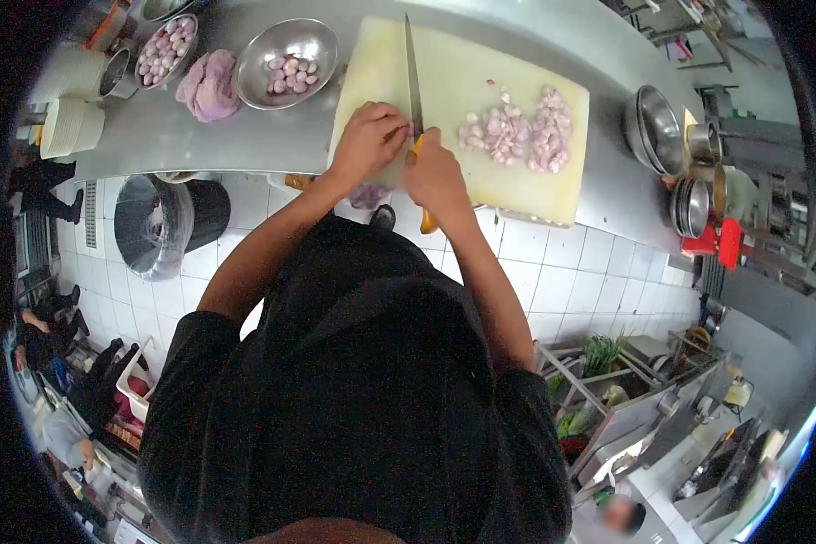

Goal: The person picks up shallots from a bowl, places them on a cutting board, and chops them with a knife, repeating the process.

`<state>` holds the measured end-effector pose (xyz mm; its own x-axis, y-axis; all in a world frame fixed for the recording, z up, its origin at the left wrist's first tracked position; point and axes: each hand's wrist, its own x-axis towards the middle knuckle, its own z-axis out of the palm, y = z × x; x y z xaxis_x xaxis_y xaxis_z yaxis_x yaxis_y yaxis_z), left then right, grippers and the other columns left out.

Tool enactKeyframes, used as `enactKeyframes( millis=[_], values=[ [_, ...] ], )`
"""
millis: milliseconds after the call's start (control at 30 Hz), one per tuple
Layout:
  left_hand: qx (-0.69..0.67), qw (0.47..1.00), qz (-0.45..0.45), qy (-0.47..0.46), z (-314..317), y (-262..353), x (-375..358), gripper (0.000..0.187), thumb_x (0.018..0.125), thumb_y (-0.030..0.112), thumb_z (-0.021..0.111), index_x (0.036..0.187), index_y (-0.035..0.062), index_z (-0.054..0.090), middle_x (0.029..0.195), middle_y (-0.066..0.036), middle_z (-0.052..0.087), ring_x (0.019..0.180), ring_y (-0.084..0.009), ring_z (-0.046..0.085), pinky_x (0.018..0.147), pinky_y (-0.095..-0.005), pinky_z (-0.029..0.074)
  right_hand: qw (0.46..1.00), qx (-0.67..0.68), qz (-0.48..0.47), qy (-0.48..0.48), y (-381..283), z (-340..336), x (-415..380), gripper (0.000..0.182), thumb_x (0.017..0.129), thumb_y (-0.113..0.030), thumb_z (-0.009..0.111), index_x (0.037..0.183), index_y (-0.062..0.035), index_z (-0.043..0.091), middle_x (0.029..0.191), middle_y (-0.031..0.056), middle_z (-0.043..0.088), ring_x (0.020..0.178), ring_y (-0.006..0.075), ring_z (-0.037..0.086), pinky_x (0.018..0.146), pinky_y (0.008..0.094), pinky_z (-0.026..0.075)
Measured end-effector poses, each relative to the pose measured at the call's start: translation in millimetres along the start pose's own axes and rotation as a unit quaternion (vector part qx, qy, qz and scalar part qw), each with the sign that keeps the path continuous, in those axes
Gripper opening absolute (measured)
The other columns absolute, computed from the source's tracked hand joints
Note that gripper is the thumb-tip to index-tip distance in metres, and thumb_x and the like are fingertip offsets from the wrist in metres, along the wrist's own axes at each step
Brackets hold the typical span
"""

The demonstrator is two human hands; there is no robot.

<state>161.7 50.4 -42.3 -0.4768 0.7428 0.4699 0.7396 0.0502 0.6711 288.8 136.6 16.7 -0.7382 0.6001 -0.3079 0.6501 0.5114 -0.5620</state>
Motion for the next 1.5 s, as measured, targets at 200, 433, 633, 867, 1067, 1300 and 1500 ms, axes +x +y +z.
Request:
enactKeyframes(
  millis=[200,433,633,867,1067,1300,1500],
  values=[
    [0.009,1.0,0.001,-0.004,-3,0,0,0.013,0.08,0.008,0.071,0.092,0.0051,0.073,0.095,-0.009,0.064,0.092,-0.0317,0.06,0.085,-0.0412,0.05,0.999,-0.022,-0.026,0.021,-15,-5,-3,0.024,0.093,-0.012,0.052,0.107,0.0054,0.042,0.072,0.0272,0.065,0.057,0.0371,0.068,0.057,0.0473,0.056],
    [0.003,1.0,-0.002,-0.008,-2,-1,0,0.012,0.079,0.008,0.072,0.091,0.0048,0.072,0.094,-0.009,0.064,0.091,-0.0314,0.06,0.084,-0.0418,0.05,0.992,0.076,0.07,-0.068,-38,-37,-14,0.026,0.091,-0.012,0.053,0.107,0.0052,0.041,0.076,0.0306,0.065,0.064,0.0424,0.069,0.066,0.0504,0.056],
    [0.003,1.0,0.003,-0.011,-4,1,1,0.013,0.078,0.008,0.072,0.091,0.0048,0.072,0.093,-0.009,0.064,0.091,-0.0317,0.06,0.084,-0.0421,0.049,0.997,0.055,0.031,-0.055,-28,-31,-7,0.021,0.091,-0.01,0.049,0.104,0.0056,0.041,0.07,0.0278,0.064,0.059,0.0412,0.067,0.066,0.0497,0.056],
    [0.003,1.0,0.004,-0.008,-4,0,5,0.013,0.079,0.008,0.072,0.091,0.0042,0.072,0.093,-0.01,0.064,0.09,-0.0322,0.06,0.083,-0.0423,0.049,0.999,0.024,0.025,-0.021,-10,2,6,0.028,0.089,-0.011,0.054,0.109,0.0046,0.041,0.09,0.0357,0.065,0.089,0.0517,0.066,0.082,0.0565,0.052],
    [0.005,1.0,0.012,-0.008,-4,-1,0,0.013,0.078,0.009,0.072,0.09,0.0052,0.074,0.093,-0.008,0.063,0.09,-0.0299,0.059,0.083,-0.0411,0.048,0.998,0.038,0.037,-0.036,-14,-5,4,0.029,0.089,-0.011,0.054,0.11,0.0047,0.041,0.088,0.0352,0.065,0.088,0.0514,0.066,0.081,0.0566,0.051],
    [0.013,1.0,-0.005,-0.024,-7,4,-1,0.014,0.078,0.009,0.074,0.091,0.0048,0.074,0.096,-0.009,0.064,0.093,-0.03,0.06,0.085,-0.041,0.049,0.996,0.063,0.038,-0.054,-24,-19,-1,0.025,0.091,-0.01,0.051,0.108,0.005,0.04,0.079,0.029,0.065,0.059,0.039,0.067,0.059,0.0475,0.055],
    [0.019,1.0,-0.005,-0.014,-4,1,-1,0.013,0.077,0.006,0.074,0.089,0.0048,0.073,0.094,-0.008,0.064,0.092,-0.0294,0.06,0.083,-0.0399,0.05,0.994,0.048,0.062,-0.08,-40,-40,-14,0.023,0.093,-0.01,0.05,0.107,0.0061,0.041,0.077,0.0262,0.065,0.052,0.0322,0.067,0.051,0.0428,0.055]
  ],
)
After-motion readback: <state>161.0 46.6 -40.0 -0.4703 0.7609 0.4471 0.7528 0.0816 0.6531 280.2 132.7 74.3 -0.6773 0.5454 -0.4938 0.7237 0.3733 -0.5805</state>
